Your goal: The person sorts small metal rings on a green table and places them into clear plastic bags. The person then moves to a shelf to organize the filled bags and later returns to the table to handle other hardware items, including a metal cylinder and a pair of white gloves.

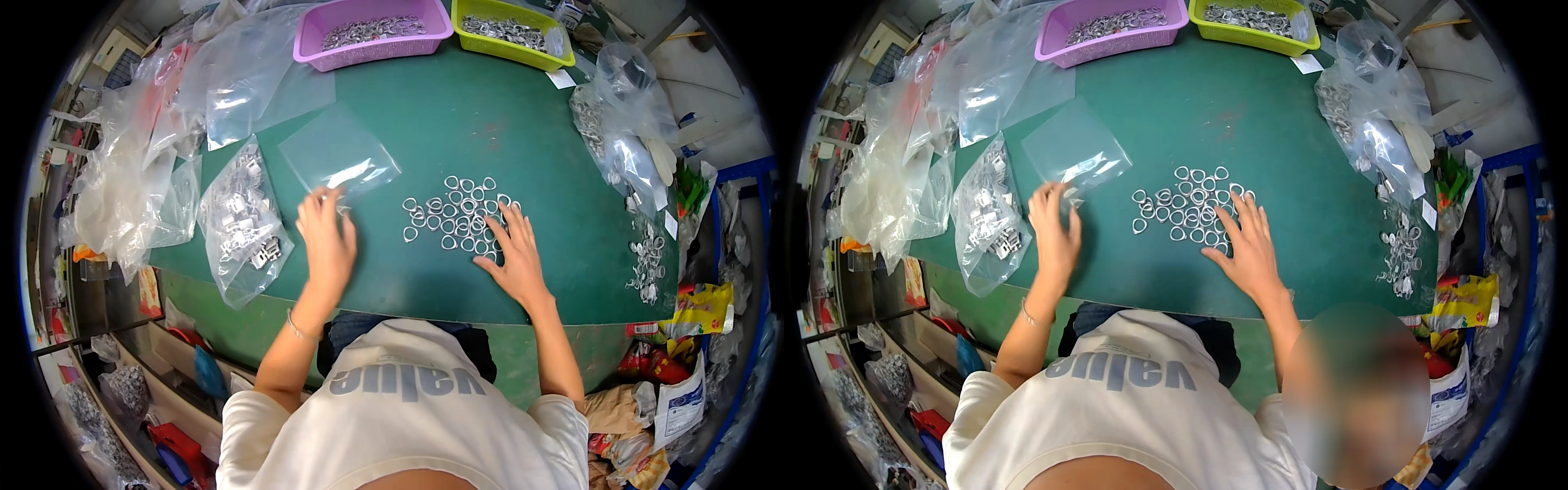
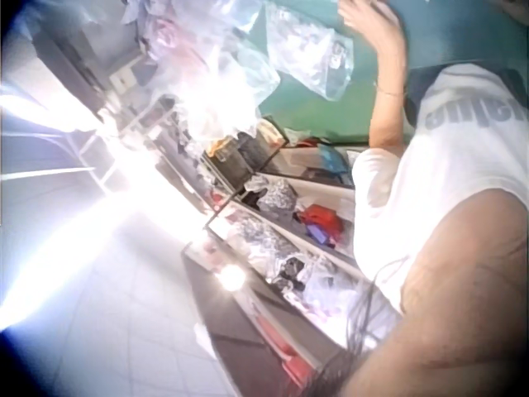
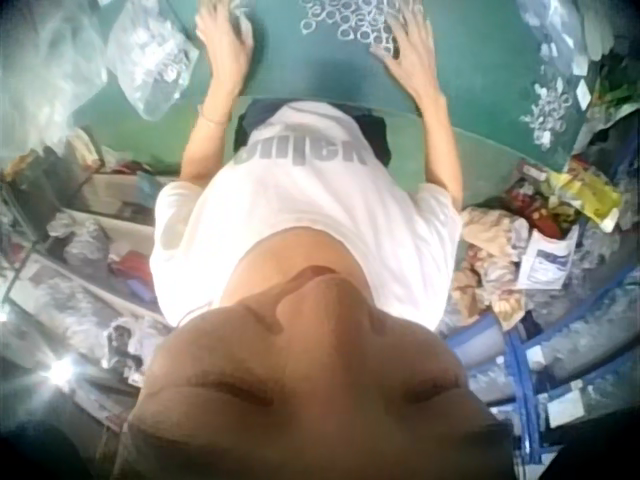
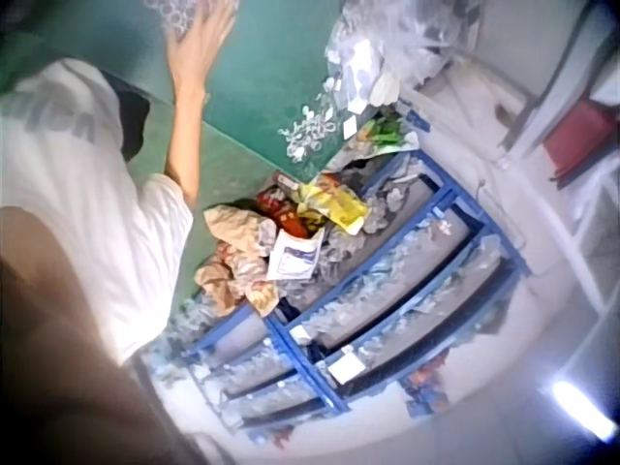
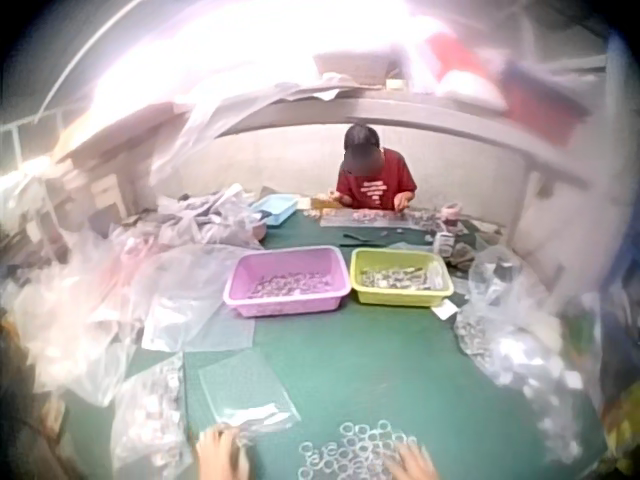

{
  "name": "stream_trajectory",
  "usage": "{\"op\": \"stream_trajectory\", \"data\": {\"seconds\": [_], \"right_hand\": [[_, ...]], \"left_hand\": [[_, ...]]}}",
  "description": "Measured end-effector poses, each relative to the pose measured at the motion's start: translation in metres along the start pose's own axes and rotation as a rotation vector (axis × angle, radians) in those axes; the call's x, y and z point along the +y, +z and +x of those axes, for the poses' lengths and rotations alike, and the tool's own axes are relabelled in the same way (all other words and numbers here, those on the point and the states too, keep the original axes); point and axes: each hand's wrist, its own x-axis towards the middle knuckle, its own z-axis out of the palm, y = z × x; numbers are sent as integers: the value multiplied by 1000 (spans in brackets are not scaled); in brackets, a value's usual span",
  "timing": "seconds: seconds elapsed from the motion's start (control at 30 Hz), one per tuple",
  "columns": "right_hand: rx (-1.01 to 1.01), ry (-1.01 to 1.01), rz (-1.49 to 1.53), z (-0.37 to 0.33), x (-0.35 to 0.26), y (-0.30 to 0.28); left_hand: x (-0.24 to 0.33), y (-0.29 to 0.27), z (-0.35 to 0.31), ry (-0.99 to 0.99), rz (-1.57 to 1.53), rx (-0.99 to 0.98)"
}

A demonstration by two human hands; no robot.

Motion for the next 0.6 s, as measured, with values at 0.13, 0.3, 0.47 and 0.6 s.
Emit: {"op": "stream_trajectory", "data": {"seconds": [0.13,0.3,0.47,0.6], "right_hand": [[-6,14,6,-25,-7,6],[112,63,8,-19,-16,6],[6,-16,-43,-40,-22,14],[-51,-18,26,-62,-40,18]], "left_hand": [[29,-31,-63,-388,-1086,-1135],[20,10,-140,-1263,-1776,-1684],[34,60,-160,-1363,-2077,-1610],[59,69,-157,-1442,-2366,-1551]]}}
